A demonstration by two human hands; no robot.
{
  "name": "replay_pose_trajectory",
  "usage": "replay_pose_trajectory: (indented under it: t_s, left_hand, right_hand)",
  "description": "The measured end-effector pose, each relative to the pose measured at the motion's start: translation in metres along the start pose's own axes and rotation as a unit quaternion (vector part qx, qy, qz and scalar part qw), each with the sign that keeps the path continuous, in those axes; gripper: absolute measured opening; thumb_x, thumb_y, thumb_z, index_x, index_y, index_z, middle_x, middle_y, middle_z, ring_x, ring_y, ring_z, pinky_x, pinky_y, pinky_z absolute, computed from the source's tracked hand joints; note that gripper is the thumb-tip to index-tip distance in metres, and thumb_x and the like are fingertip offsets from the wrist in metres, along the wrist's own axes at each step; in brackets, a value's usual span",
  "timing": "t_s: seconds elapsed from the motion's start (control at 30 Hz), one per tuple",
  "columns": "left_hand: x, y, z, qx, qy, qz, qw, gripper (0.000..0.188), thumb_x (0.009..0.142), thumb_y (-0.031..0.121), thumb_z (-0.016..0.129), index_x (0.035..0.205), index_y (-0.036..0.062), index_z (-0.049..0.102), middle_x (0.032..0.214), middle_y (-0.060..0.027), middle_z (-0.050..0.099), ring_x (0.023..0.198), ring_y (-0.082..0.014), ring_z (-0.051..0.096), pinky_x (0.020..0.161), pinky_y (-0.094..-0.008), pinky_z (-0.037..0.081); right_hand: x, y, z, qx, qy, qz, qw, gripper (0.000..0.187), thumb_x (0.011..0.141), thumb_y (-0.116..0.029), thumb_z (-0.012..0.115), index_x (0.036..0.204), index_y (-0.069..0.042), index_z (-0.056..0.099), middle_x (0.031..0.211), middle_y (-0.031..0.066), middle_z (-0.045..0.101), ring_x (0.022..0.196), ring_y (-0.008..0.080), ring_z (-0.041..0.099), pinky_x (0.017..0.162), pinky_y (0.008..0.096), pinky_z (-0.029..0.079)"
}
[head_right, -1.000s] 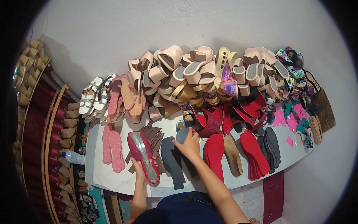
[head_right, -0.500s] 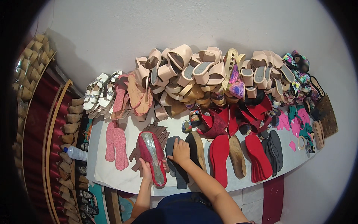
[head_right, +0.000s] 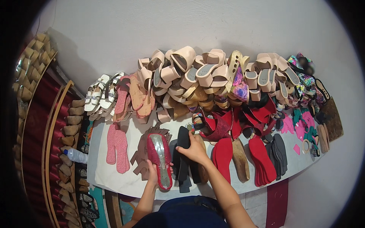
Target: Fitting an upper onto a shoe last and aligning it with a sole.
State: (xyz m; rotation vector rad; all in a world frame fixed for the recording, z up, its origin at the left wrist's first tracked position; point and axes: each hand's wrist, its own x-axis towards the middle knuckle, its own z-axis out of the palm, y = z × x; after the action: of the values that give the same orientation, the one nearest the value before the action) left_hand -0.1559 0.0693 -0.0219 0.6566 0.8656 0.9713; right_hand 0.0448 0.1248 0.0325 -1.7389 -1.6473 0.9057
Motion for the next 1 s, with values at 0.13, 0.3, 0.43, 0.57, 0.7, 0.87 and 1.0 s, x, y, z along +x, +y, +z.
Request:
replay_pose_trajectory:
  t_s: [0.13,0.3,0.43,0.57,0.7,0.87,1.0]
  left_hand:
    - [0.023,-0.038,-0.005,0.011,0.008,0.05,0.999,0.076,0.081,0.064,0.012,0.125,0.0046,0.032,0.119,-0.0107,0.044,0.108,-0.0178,0.044,0.092,-0.0299,0.035]
    - [0.023,-0.03,0.032,0.022,-0.063,0.018,0.998,0.073,0.085,0.057,0.01,0.131,0.0006,0.019,0.133,-0.0101,0.027,0.123,-0.0189,0.025,0.102,-0.0285,0.017]
    - [0.018,-0.022,0.048,0.103,-0.041,0.035,0.993,0.073,0.087,0.054,0.008,0.132,-0.0019,0.016,0.136,-0.0117,0.021,0.126,-0.0186,0.018,0.103,-0.0277,0.013]
    - [0.021,-0.032,0.039,0.178,-0.034,0.045,0.982,0.074,0.086,0.054,0.006,0.131,-0.0038,0.018,0.136,-0.0129,0.022,0.126,-0.0198,0.019,0.103,-0.0277,0.013]
    - [0.02,-0.038,0.036,0.238,-0.03,0.055,0.969,0.075,0.086,0.055,0.006,0.129,-0.0055,0.021,0.134,-0.0158,0.025,0.126,-0.0214,0.021,0.102,-0.0282,0.014]
    - [0.014,-0.026,0.04,0.307,-0.085,0.075,0.945,0.094,0.072,0.074,0.019,0.114,-0.0086,0.037,0.111,-0.0173,0.045,0.107,-0.0211,0.04,0.091,-0.0297,0.03]
    - [0.018,-0.019,0.048,0.303,-0.111,0.119,0.939,0.1,0.063,0.08,0.024,0.106,-0.0084,0.04,0.1,-0.0137,0.047,0.097,-0.0182,0.043,0.084,-0.03,0.034]
  right_hand:
    - [-0.021,-0.032,-0.006,-0.049,0.025,-0.044,0.998,0.09,0.059,-0.043,0.068,0.122,0.011,0.033,0.108,0.0242,0.041,0.103,0.0332,0.043,0.089,0.0343,0.036]
    - [-0.034,-0.038,-0.004,-0.136,0.12,-0.075,0.981,0.089,0.058,-0.043,0.07,0.118,0.011,0.034,0.109,0.0218,0.039,0.099,0.0359,0.043,0.086,0.038,0.037]
    - [-0.039,-0.034,-0.009,-0.15,0.125,-0.066,0.979,0.089,0.057,-0.042,0.07,0.119,0.011,0.034,0.111,0.0212,0.038,0.1,0.035,0.042,0.086,0.0381,0.038]
    - [-0.046,-0.035,-0.01,-0.159,0.147,-0.093,0.972,0.088,0.057,-0.041,0.071,0.119,0.011,0.035,0.115,0.0206,0.037,0.099,0.0352,0.041,0.085,0.0386,0.038]
    - [-0.046,-0.034,-0.01,-0.151,0.152,-0.087,0.973,0.088,0.057,-0.041,0.071,0.118,0.011,0.035,0.115,0.0207,0.037,0.099,0.0362,0.041,0.084,0.0386,0.039]
    - [-0.046,-0.037,-0.013,-0.163,0.159,-0.098,0.969,0.089,0.056,-0.041,0.071,0.118,0.012,0.035,0.113,0.0218,0.038,0.099,0.036,0.041,0.084,0.039,0.039]
    - [-0.048,-0.04,-0.016,-0.159,0.18,-0.127,0.962,0.088,0.056,-0.039,0.072,0.118,0.011,0.035,0.111,0.0233,0.038,0.099,0.0362,0.04,0.084,0.04,0.038]
